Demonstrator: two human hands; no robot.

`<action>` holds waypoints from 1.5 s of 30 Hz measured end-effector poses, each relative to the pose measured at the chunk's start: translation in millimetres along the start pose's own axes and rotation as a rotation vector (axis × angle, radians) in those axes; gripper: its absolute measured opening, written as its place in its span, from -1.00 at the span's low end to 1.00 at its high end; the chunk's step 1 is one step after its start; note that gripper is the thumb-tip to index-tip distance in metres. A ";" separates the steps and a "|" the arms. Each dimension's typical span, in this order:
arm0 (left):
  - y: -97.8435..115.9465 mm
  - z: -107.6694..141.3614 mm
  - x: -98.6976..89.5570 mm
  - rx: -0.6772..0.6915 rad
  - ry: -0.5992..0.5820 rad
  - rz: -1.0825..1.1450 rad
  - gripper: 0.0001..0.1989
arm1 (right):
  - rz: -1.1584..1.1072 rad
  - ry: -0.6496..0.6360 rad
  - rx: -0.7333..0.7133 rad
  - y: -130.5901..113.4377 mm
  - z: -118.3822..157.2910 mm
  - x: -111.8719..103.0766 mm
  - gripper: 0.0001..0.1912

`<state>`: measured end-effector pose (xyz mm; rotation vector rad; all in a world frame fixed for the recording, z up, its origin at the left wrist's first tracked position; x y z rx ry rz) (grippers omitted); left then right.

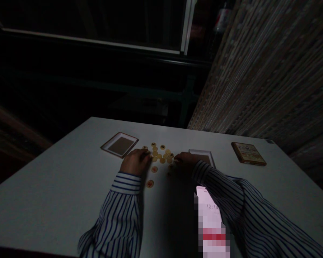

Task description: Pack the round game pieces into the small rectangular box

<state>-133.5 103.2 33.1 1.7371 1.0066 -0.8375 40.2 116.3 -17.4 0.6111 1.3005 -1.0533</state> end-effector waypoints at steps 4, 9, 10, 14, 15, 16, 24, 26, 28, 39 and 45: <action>-9.6 3.2 -9.6 -0.047 -0.004 -0.017 -0.70 | 0.076 -0.013 -0.009 1.3 -1.7 5.4 -0.69; -18.2 5.3 -7.8 -0.046 0.023 0.006 -0.71 | 0.125 -0.031 -0.006 3.1 -1.9 6.5 -0.66; -18.5 5.3 -6.6 -0.030 0.031 0.014 -0.71 | 0.124 -0.028 -0.010 3.2 -2.1 5.0 -0.67; -16.1 5.2 0.6 0.069 0.022 0.037 -0.72 | 0.141 0.043 -0.043 -4.3 -7.7 -6.9 -0.67; -15.9 5.4 2.5 0.087 0.015 0.038 -0.72 | 0.160 0.068 -0.061 -9.7 -10.5 -9.9 -0.67; -16.4 5.7 4.3 0.098 0.011 0.038 -0.72 | 0.181 0.091 -0.079 -16.4 -13.9 -12.4 -0.68; -24.9 10.1 15.7 0.107 0.030 -0.001 -0.75 | 0.293 0.113 -0.189 -75.5 -43.5 -10.8 -0.71; -25.3 11.1 17.2 0.114 0.027 0.000 -0.75 | 0.308 0.120 -0.198 -82.3 -47.1 -10.5 -0.71; -24.8 11.9 18.5 0.122 0.013 0.005 -0.75 | 0.328 0.128 -0.211 -86.3 -49.2 -9.8 -0.70; -25.7 10.7 19.9 0.092 -0.012 0.011 -0.76 | 0.362 0.116 -0.232 -86.7 -54.6 -4.5 -0.66; -24.9 11.7 18.9 0.078 -0.003 -0.003 -0.75 | 0.294 0.067 -0.207 -84.0 -57.3 -3.0 -0.65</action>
Point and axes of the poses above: each hand's wrist, its own z-axis away from the middle knuckle, its own x-axis out of the palm, y = z × x, the point moved 9 cm from there along -z, towards the middle knuckle
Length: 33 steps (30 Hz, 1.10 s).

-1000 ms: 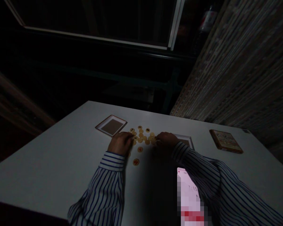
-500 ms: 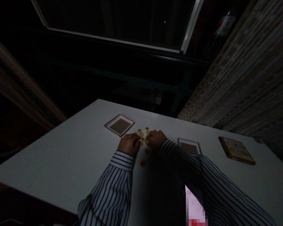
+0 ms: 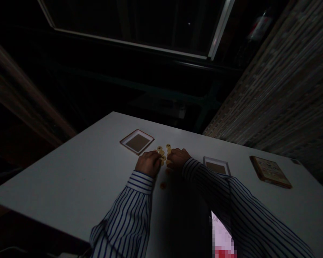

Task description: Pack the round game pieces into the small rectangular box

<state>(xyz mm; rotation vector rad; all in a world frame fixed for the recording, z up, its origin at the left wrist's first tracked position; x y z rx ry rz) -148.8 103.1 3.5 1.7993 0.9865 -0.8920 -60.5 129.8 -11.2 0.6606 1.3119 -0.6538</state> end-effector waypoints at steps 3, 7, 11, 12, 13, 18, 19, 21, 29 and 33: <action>1.0 0.3 -0.7 0.013 0.012 -0.001 -0.76 | -0.037 0.003 0.006 1.7 0.5 -1.4 -0.67; 3.9 0.5 -4.7 0.037 0.047 0.040 -0.75 | -0.252 0.075 0.045 11.2 2.5 -8.4 -0.69; 10.9 1.1 -11.9 0.058 0.104 0.098 -0.72 | -0.860 0.059 0.164 26.9 5.4 -2.5 -0.68; 13.5 1.4 -13.8 0.066 0.117 0.110 -0.71 | -1.010 0.037 0.189 28.4 6.2 0.7 -0.68; 16.0 1.9 -15.7 0.071 0.131 0.120 -0.70 | -1.131 0.017 0.200 28.5 6.8 2.8 -0.67; 27.0 4.2 -23.8 0.104 0.188 0.151 -0.66 | -1.413 -0.058 0.149 21.6 9.7 4.8 -0.65; 28.8 4.6 -25.2 0.114 0.200 0.158 -0.66 | -1.451 -0.072 0.144 20.2 10.4 5.6 -0.65; 31.3 5.2 -27.2 0.131 0.220 0.167 -0.69 | -1.515 -0.098 0.128 16.8 11.6 6.7 -0.66; 34.9 5.5 -26.7 0.154 0.207 0.151 -0.77 | -1.484 -0.048 0.128 17.7 10.5 9.5 -0.63; 35.4 5.6 -24.9 0.137 0.187 0.122 -0.77 | -1.446 0.038 0.206 23.5 11.6 7.1 -0.65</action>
Point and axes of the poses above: each hand's wrist, its own z-axis away from the middle knuckle, its own x-axis out of the palm, y = z × x, the point moved 9 cm from there along -z, towards the middle knuckle
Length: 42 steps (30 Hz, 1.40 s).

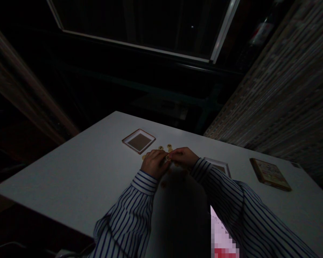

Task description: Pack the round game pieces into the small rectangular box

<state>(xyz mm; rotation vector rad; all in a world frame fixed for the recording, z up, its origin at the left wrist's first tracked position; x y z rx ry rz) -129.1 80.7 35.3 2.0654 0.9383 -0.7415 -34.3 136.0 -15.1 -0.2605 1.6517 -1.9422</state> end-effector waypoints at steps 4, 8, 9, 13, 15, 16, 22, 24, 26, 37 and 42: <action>-1.4 0.0 2.1 -0.025 -0.016 -0.015 -0.77 | 0.002 0.070 0.009 -2.8 0.1 -2.1 -0.75; -6.1 0.1 5.7 -0.022 -0.044 -0.019 -0.75 | 0.156 0.123 0.014 2.7 -3.8 -5.2 -0.78; -8.6 0.2 5.7 -0.026 -0.044 -0.023 -0.74 | 0.241 0.143 -0.001 2.7 -4.5 -6.8 -0.79; -19.6 0.6 0.8 -0.056 -0.002 -0.050 -0.75 | 0.678 0.192 -0.101 -7.3 -1.8 -7.1 -0.77; -22.6 0.9 -2.3 -0.069 0.023 -0.063 -0.76 | 0.845 0.165 -0.128 -11.7 0.9 -2.0 -0.74; -23.3 1.1 -3.0 -0.073 0.029 -0.068 -0.76 | 0.901 0.141 -0.126 -12.2 1.9 0.8 -0.72; -26.0 1.8 -2.1 -0.095 0.024 -0.088 -0.77 | 1.098 0.016 -0.148 -9.8 2.6 15.8 -0.68; -27.2 2.0 -2.4 -0.104 0.021 -0.090 -0.78 | 1.141 0.015 -0.145 -7.9 1.5 17.1 -0.68; -28.1 2.1 -3.3 -0.112 0.019 -0.087 -0.78 | 1.176 0.011 -0.140 -6.0 0.7 18.4 -0.67; -31.5 3.5 0.3 -0.137 -0.023 -0.105 -0.76 | 1.363 0.000 -0.160 -8.2 0.7 25.6 -0.65; -30.7 4.1 9.8 -0.119 -0.081 -0.125 -0.76 | 1.399 0.008 -0.166 -10.1 2.1 26.1 -0.66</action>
Point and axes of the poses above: each hand's wrist, its own z-axis away from the middle knuckle, its own x-axis out of the palm, y = z × x, the point moved 9 cm from there along -z, towards the middle knuckle
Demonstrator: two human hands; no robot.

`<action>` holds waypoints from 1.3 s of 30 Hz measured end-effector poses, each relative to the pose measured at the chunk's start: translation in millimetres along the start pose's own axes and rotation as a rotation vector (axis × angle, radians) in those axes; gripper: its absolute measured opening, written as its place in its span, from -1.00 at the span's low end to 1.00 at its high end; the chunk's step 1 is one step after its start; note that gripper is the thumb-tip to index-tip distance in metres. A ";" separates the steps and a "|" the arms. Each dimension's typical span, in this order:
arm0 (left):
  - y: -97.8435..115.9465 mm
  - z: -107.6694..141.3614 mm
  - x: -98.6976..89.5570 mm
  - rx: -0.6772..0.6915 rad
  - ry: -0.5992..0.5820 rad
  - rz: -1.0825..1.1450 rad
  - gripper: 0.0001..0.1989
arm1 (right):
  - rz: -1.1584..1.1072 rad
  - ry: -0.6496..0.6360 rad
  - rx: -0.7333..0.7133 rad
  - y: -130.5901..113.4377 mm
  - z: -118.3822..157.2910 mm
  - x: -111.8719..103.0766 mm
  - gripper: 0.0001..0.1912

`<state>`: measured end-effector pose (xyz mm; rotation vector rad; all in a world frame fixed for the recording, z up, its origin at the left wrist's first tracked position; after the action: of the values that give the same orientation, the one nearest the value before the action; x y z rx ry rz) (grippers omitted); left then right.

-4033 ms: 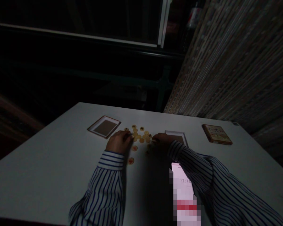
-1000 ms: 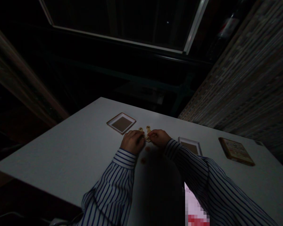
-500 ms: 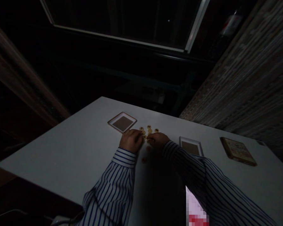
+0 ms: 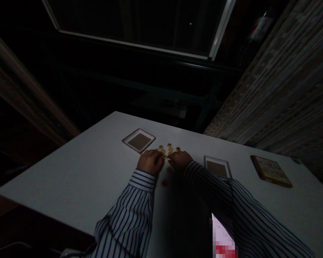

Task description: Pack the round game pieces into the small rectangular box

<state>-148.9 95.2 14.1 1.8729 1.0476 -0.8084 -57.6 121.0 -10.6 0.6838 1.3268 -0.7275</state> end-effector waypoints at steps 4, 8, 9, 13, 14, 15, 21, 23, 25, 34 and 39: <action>1.2 0.4 6.0 -0.005 -0.045 -0.018 -0.75 | 0.007 0.019 0.000 -1.8 0.6 -2.0 -0.67; 2.4 -0.1 8.5 -0.006 -0.077 -0.044 -0.73 | -0.017 0.023 -0.017 -1.0 2.4 -4.2 -0.68; 2.2 -0.2 9.0 -0.009 -0.085 -0.045 -0.73 | -0.023 0.037 -0.025 0.7 3.6 -6.3 -0.69; 3.6 -0.2 10.8 -0.004 -0.096 -0.024 -0.74 | -0.015 0.082 -0.007 17.6 12.2 -14.3 -0.70; 4.2 0.0 11.1 0.000 -0.093 -0.018 -0.74 | -0.007 0.066 -0.002 21.9 14.6 -13.6 -0.71; 4.7 0.1 11.3 0.001 -0.087 -0.014 -0.75 | 0.004 0.054 -0.003 25.0 16.9 -12.9 -0.72; 13.0 0.3 11.3 0.022 -0.061 0.003 -0.77 | 0.084 0.026 -0.052 21.8 23.8 -4.0 -0.73; 17.0 0.4 10.2 0.028 -0.050 0.001 -0.78 | 0.093 0.063 -0.080 16.4 23.5 -4.0 -0.74; 20.2 0.7 9.5 0.032 -0.041 -0.002 -0.79 | 0.098 0.092 -0.094 13.1 22.7 -3.9 -0.75; 25.5 1.9 14.7 0.088 -0.044 -0.007 -0.81 | 0.097 0.076 -0.117 9.0 21.7 -1.3 -0.77; 27.5 1.6 14.1 0.083 -0.051 0.020 -0.81 | -0.039 0.074 -0.109 13.7 21.1 -0.7 -0.79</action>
<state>-118.5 90.1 11.2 1.9191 0.9760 -0.8954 -34.2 112.6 -6.9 0.6039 1.4403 -0.6615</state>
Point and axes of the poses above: each hand's wrist, its own z-axis away from the middle knuckle, its own x-axis out of the palm, y = z × x, the point moved 9 cm from there along -z, towards the middle knuckle
